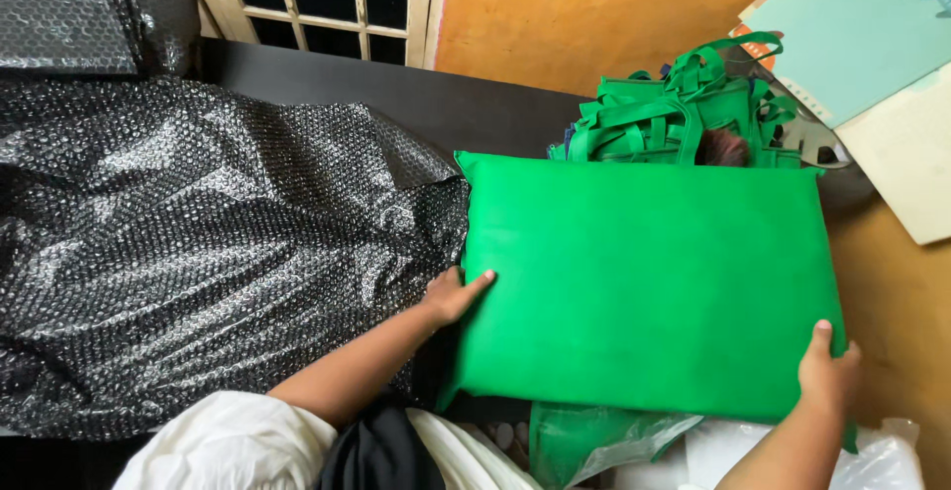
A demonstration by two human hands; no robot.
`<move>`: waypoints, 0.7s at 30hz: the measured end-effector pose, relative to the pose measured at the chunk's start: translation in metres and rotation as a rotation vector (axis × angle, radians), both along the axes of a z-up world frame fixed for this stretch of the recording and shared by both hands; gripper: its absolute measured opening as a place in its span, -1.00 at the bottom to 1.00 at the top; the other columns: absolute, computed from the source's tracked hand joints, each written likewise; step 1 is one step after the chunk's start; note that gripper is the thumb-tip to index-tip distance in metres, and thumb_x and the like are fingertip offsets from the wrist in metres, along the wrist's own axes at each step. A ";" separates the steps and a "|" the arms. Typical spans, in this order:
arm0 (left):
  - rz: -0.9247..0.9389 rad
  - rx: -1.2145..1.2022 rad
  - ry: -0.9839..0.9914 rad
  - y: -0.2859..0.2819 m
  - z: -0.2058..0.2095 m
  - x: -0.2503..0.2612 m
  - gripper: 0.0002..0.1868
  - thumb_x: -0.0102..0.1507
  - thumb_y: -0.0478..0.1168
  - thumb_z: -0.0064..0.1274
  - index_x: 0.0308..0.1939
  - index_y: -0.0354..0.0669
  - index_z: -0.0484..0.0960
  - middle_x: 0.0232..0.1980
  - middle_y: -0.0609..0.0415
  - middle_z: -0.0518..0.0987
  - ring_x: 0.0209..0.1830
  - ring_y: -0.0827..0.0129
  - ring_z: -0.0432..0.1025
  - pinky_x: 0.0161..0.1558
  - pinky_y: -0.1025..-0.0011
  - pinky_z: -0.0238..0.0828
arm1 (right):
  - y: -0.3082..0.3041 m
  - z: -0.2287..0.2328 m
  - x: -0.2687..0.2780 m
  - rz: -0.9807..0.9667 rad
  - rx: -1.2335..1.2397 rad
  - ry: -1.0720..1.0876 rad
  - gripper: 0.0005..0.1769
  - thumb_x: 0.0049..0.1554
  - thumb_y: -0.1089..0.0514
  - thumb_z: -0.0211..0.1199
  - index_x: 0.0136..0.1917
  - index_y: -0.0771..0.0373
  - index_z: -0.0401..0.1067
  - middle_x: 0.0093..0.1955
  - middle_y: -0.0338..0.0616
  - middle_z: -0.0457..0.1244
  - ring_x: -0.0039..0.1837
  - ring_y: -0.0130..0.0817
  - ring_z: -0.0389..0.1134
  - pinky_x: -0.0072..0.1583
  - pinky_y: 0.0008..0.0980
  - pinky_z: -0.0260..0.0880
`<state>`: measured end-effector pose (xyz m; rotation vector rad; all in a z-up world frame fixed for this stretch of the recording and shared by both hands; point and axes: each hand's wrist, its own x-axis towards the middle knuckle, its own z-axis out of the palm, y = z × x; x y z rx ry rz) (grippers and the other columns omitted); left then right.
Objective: The person brushes a green bag containing a pillow, wraps the bag in black bubble wrap, and applies tape using a dispenser.
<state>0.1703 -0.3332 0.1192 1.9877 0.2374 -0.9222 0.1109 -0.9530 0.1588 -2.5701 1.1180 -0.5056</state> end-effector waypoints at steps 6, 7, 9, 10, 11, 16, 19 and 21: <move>0.047 0.136 -0.171 -0.027 -0.039 -0.001 0.16 0.06 0.65 -0.28 0.50 -0.04 0.18 0.59 -0.12 -0.14 0.53 -0.24 -0.09 0.48 -0.09 -0.02 | -0.111 -0.072 0.002 0.074 -0.104 -0.103 -0.40 0.61 -0.15 0.03 0.26 0.50 0.50 0.15 0.47 0.34 0.16 0.47 0.31 0.13 0.25 0.26; 0.001 0.137 -0.233 -0.026 -0.036 -0.002 0.02 0.13 0.60 -0.31 0.47 0.07 0.28 0.55 -0.02 -0.13 0.47 -0.18 -0.05 0.44 -0.10 0.03 | -0.132 -0.086 0.001 0.098 -0.153 -0.158 -0.48 0.66 -0.04 0.05 0.16 0.49 0.54 0.02 0.44 0.38 0.03 0.40 0.39 0.05 0.16 0.33; 0.017 0.079 -0.283 -0.028 -0.032 -0.008 0.00 0.15 0.55 -0.25 0.51 0.08 0.19 0.50 -0.06 -0.02 0.45 -0.18 0.01 0.42 -0.12 0.04 | -0.113 -0.058 -0.012 0.081 -0.214 -0.195 -0.53 0.65 -0.02 0.08 0.19 0.44 0.58 0.03 0.37 0.40 0.01 0.40 0.40 0.03 0.17 0.34; 0.028 0.021 -0.333 -0.028 -0.030 -0.010 0.00 0.18 0.51 -0.19 0.56 0.08 0.10 0.46 -0.10 0.09 0.43 -0.19 0.06 0.40 -0.14 0.06 | -0.103 -0.044 -0.018 0.059 -0.274 -0.230 -0.58 0.63 0.01 0.11 0.22 0.39 0.62 0.04 0.30 0.43 0.00 0.40 0.41 0.02 0.19 0.35; 0.030 0.022 -0.339 -0.023 -0.027 -0.013 0.00 0.18 0.51 -0.19 0.56 0.08 0.10 0.46 -0.10 0.09 0.43 -0.19 0.06 0.40 -0.14 0.06 | -0.106 -0.038 -0.024 0.061 -0.273 -0.237 -0.58 0.63 0.01 0.11 0.22 0.39 0.62 0.04 0.30 0.43 0.00 0.40 0.41 0.02 0.19 0.35; 0.029 -0.223 -0.630 0.018 0.000 -0.034 -0.16 0.24 0.30 -0.01 0.48 -0.04 0.27 0.38 -0.24 0.14 0.44 -0.25 0.07 0.44 -0.10 -0.03 | -0.073 0.000 -0.047 -0.232 -0.059 -0.144 -0.06 0.76 -0.43 -0.14 0.26 0.58 0.50 0.05 0.53 0.36 -0.21 0.49 0.43 -0.54 0.27 0.37; 0.091 -0.374 -0.764 0.063 0.033 -0.041 -0.25 0.29 0.12 0.07 0.42 -0.25 0.28 0.37 -0.23 0.11 0.50 -0.02 0.05 0.54 0.15 -0.12 | -0.083 -0.002 -0.042 0.030 -0.228 0.092 -0.44 0.61 0.09 -0.40 0.61 0.50 0.19 0.22 0.75 0.26 0.00 0.69 0.40 -0.11 0.40 0.43; 0.104 -0.352 -0.774 0.106 0.057 -0.041 -0.22 0.30 0.13 0.03 0.45 -0.27 0.23 0.40 -0.21 0.11 0.52 0.00 0.04 0.54 0.11 -0.11 | 0.000 0.025 -0.037 -0.050 -0.098 -0.063 -0.38 0.63 -0.13 -0.27 0.49 0.45 0.32 0.21 0.59 0.29 0.00 0.55 0.39 -0.19 0.31 0.45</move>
